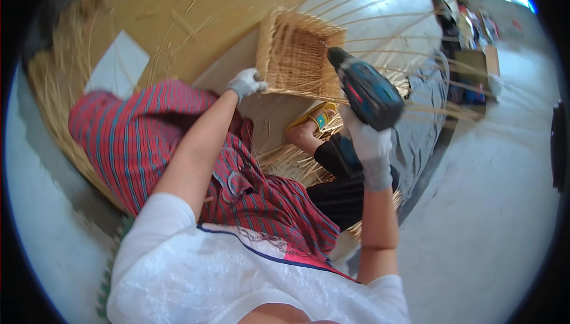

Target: Weaving a large wicker or bamboo basket using long strips and a power drill for stabilization.

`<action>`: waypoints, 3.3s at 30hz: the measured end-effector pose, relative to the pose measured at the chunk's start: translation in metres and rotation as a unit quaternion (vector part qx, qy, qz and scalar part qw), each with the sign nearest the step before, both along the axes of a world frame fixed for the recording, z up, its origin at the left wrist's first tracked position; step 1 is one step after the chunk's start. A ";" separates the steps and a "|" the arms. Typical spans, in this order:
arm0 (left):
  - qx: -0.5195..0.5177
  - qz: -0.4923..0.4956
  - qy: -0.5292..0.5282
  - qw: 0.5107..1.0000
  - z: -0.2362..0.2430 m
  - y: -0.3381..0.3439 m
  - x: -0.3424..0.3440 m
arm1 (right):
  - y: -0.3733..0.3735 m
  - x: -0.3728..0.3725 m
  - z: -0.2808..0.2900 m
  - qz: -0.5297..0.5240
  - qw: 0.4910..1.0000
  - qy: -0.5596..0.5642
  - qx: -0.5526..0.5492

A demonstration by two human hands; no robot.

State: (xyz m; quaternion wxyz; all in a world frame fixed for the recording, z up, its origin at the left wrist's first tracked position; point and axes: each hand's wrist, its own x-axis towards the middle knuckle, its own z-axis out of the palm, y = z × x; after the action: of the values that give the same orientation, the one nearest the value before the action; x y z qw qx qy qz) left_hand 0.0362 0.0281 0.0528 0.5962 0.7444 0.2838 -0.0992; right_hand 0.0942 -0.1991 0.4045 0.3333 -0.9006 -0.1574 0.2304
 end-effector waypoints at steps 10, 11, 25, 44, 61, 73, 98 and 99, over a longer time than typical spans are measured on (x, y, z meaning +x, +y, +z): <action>0.000 -0.084 0.003 0.996 -0.023 -0.026 0.005 | -0.016 -0.002 -0.035 -0.010 0.979 0.140 0.145; 0.007 -0.097 0.014 0.995 -0.030 -0.032 0.007 | -0.026 -0.008 -0.041 -0.008 0.976 0.190 0.105; -0.017 -0.109 0.057 0.992 -0.005 -0.044 0.007 | -0.064 -0.028 -0.151 0.013 0.987 0.149 -0.058; -0.037 -0.100 0.089 0.990 0.012 -0.044 0.007 | -0.049 -0.037 -0.138 0.019 0.989 0.133 -0.063; -0.088 -0.081 0.130 0.984 0.006 -0.044 0.020 | -0.012 -0.049 -0.114 -0.043 0.966 0.157 -0.201; -0.118 -0.077 0.123 0.982 0.007 -0.045 0.021 | 0.006 -0.046 -0.099 0.026 0.977 0.096 -0.191; 0.065 -0.166 0.062 0.982 0.003 -0.043 0.017 | -0.054 -0.056 0.035 -0.069 0.971 0.196 -0.119; 0.079 -0.180 0.053 0.979 0.006 -0.042 0.017 | -0.070 -0.068 0.048 -0.025 0.983 0.165 -0.072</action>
State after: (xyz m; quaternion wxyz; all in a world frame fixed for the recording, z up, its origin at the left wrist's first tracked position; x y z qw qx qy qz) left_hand 0.0535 -0.0144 0.0590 0.4923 0.8215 0.1837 -0.2214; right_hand 0.0260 -0.2694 0.4521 0.2949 -0.8754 -0.0608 0.3781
